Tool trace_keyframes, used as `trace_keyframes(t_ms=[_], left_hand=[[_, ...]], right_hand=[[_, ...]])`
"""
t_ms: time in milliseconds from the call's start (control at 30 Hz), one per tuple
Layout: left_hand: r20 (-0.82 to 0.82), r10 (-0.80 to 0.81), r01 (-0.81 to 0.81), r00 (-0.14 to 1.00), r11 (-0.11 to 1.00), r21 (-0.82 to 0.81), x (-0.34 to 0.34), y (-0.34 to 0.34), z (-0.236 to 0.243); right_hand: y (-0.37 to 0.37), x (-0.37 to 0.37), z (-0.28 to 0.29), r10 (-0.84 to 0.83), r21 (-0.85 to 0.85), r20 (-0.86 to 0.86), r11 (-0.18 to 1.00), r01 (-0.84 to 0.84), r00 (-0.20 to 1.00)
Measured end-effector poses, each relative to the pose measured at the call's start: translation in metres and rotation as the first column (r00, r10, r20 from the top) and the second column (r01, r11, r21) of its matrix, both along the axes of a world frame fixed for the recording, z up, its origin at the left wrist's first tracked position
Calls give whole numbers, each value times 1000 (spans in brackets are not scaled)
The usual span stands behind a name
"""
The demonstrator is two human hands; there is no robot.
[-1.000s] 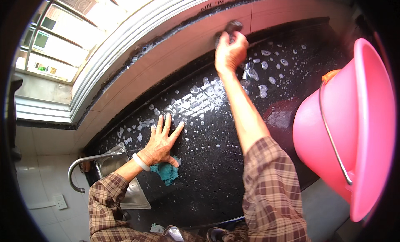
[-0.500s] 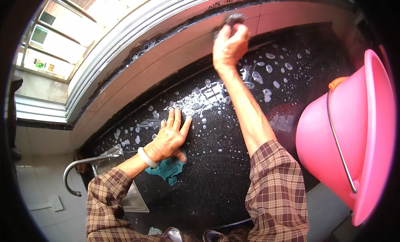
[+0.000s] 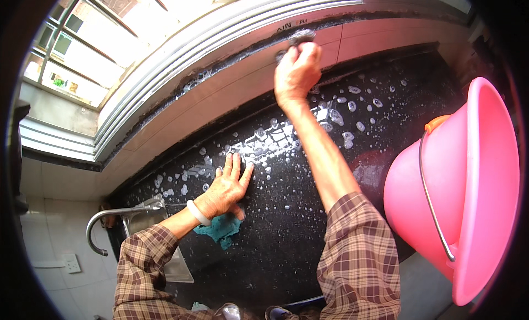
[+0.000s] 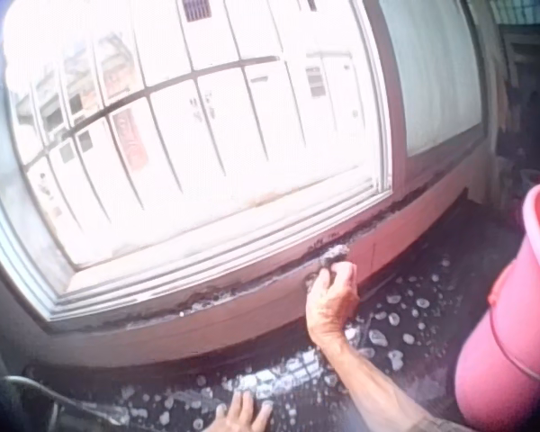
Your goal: The person scrubs a window sill and countertop with a sponge, repeatedly dipping it into a pink bucket. They wipe the sill and counter, then rinse the sponge and continue scrubbing. The person pours water from the bucket onto the counter and continues cleaning.
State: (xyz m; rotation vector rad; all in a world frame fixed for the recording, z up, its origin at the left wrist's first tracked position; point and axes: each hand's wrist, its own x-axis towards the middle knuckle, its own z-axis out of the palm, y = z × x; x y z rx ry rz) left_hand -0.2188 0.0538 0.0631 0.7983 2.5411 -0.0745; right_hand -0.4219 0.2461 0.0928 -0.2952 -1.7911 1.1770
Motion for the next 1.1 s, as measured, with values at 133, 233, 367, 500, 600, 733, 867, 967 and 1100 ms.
trace_keyframes(t_ms=[133, 233, 367, 500, 600, 733, 867, 967, 1100], left_hand=[[5, 26, -26, 1000, 998, 54, 0, 0, -1], [-4, 15, -15, 1000, 1000, 20, 0, 2, 2], [8, 8, -8, 1000, 1000, 17, 0, 5, 5], [14, 7, -7, 1000, 999, 33, -1, 4, 4], [-4, 14, -14, 1000, 999, 33, -2, 4, 1], [17, 57, -57, 998, 998, 7, 1, 7, 3], [6, 52, -52, 999, 997, 49, 1, 7, 4], [-5, 100, -99, 995, 989, 111, 7, 2, -2], [-93, 122, -102, 988, 976, 194, 14, 1, -14]], right_hand=[[-90, 41, -16, 276, 252, -237, 943, -215, 932], [-92, 42, -40, 424, 366, -183, 867, -338, 887], [-6, 5, -29, 166, 369, -66, 920, -131, 984], [6, -12, -8, 17, 28, -91, 999, -14, 996], [-60, 16, -34, 160, 212, -175, 970, -122, 971], [-105, 46, -60, 474, 451, -152, 814, -366, 867], [-42, 30, -27, 307, 374, -27, 886, -275, 951], [14, -2, -5, 35, -34, 200, 999, -29, 979], [-43, 4, -31, 63, 216, -81, 975, -44, 995]])
